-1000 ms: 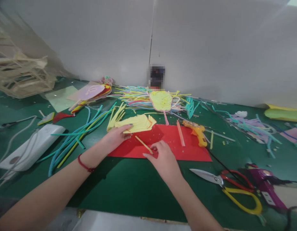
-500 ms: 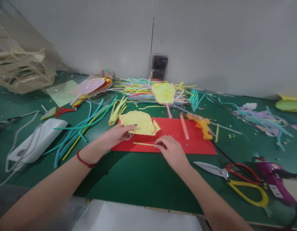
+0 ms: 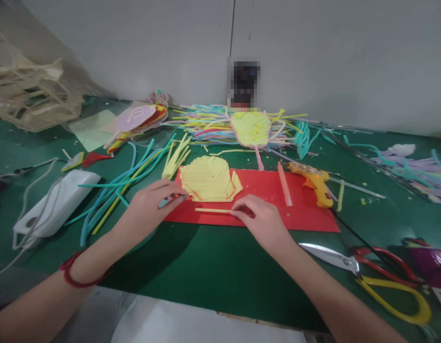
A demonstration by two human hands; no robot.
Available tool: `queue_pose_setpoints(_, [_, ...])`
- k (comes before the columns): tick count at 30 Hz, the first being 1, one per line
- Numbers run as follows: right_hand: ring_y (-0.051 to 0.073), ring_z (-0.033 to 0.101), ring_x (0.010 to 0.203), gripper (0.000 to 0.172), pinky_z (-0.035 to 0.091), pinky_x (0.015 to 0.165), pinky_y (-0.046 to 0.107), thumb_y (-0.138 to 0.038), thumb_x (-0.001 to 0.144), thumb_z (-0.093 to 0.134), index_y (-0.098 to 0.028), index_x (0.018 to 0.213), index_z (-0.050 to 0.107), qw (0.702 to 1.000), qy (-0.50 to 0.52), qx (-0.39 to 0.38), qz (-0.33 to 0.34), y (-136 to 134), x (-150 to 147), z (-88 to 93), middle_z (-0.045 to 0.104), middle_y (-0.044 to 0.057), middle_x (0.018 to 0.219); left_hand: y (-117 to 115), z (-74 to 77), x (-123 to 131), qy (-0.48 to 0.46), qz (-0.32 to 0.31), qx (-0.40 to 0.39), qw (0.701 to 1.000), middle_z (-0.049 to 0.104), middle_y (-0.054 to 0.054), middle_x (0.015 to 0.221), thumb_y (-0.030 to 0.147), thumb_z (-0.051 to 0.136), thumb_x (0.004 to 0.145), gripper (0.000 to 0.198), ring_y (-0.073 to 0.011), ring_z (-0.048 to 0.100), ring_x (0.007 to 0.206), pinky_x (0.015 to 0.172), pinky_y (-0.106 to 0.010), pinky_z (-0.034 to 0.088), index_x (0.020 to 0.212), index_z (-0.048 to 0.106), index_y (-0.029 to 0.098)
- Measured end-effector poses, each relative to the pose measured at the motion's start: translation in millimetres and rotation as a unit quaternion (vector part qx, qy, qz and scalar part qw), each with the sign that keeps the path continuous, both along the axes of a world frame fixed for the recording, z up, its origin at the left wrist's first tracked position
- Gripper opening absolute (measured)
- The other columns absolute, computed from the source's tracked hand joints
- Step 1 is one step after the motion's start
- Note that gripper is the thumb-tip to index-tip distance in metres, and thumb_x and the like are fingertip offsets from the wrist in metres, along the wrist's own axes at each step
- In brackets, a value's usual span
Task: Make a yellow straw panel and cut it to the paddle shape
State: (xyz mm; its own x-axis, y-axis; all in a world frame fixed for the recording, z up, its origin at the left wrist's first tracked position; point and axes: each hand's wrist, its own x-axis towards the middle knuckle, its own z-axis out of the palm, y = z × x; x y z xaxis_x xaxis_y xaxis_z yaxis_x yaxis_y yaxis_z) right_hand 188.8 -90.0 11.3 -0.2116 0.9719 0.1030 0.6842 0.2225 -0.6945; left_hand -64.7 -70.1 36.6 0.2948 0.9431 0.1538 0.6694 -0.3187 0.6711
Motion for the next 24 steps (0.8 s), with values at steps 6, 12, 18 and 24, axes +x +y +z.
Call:
queue_pose_setpoints(6, [0.016, 0.065, 0.073, 0.020, 0.050, 0.062, 0.026, -0.038, 0.083, 0.057, -0.023, 0.072, 0.063, 1.000, 0.004, 0.004, 0.003, 11.6, -0.4, -6.0, 0.069, 0.001, 0.078, 21.5, -11.0, 14.0, -0.001, -0.070, -0.014, 0.997, 0.065, -0.004, 0.086, 0.023, 0.056, 0.084, 0.014, -0.0188, 0.058, 0.086, 0.083, -0.029, 0.043, 0.081, 0.070, 0.023])
queue_pose_setpoints(12, [0.015, 0.065, 0.072, 0.019, 0.049, 0.060, 0.025, -0.037, 0.083, 0.058, -0.023, 0.072, 0.064, 1.000, 0.006, 0.015, 0.008, 13.9, 0.7, -10.4, 0.069, 0.001, 0.079, 21.8, -23.2, 8.2, -0.050, -0.103, -0.031, 0.993, 0.066, -0.006, 0.088, 0.021, 0.059, 0.083, 0.012, -0.0179, 0.060, 0.086, 0.079, -0.027, 0.043, 0.086, 0.070, 0.023])
queue_pose_setpoints(18, [0.016, 0.064, 0.076, 0.018, 0.050, 0.065, 0.026, -0.037, 0.085, 0.058, -0.023, 0.075, 0.064, 0.999, -0.014, 0.042, 0.009, 14.1, 3.4, -13.1, 0.069, 0.001, 0.080, 22.6, -26.6, 5.3, -0.028, -0.126, -0.001, 0.992, 0.067, -0.006, 0.092, 0.026, 0.063, 0.082, 0.014, -0.0181, 0.060, 0.087, 0.081, -0.027, 0.043, 0.093, 0.071, 0.023])
queue_pose_setpoints(24, [0.015, 0.064, 0.073, 0.018, 0.049, 0.059, 0.024, -0.037, 0.084, 0.059, -0.023, 0.074, 0.064, 0.999, -0.015, 0.038, 0.002, 14.9, 3.6, -15.4, 0.069, 0.001, 0.078, 22.6, -30.8, 8.2, -0.007, -0.123, -0.008, 0.992, 0.067, -0.006, 0.093, 0.026, 0.062, 0.082, 0.013, -0.0184, 0.060, 0.087, 0.081, -0.029, 0.042, 0.092, 0.071, 0.024])
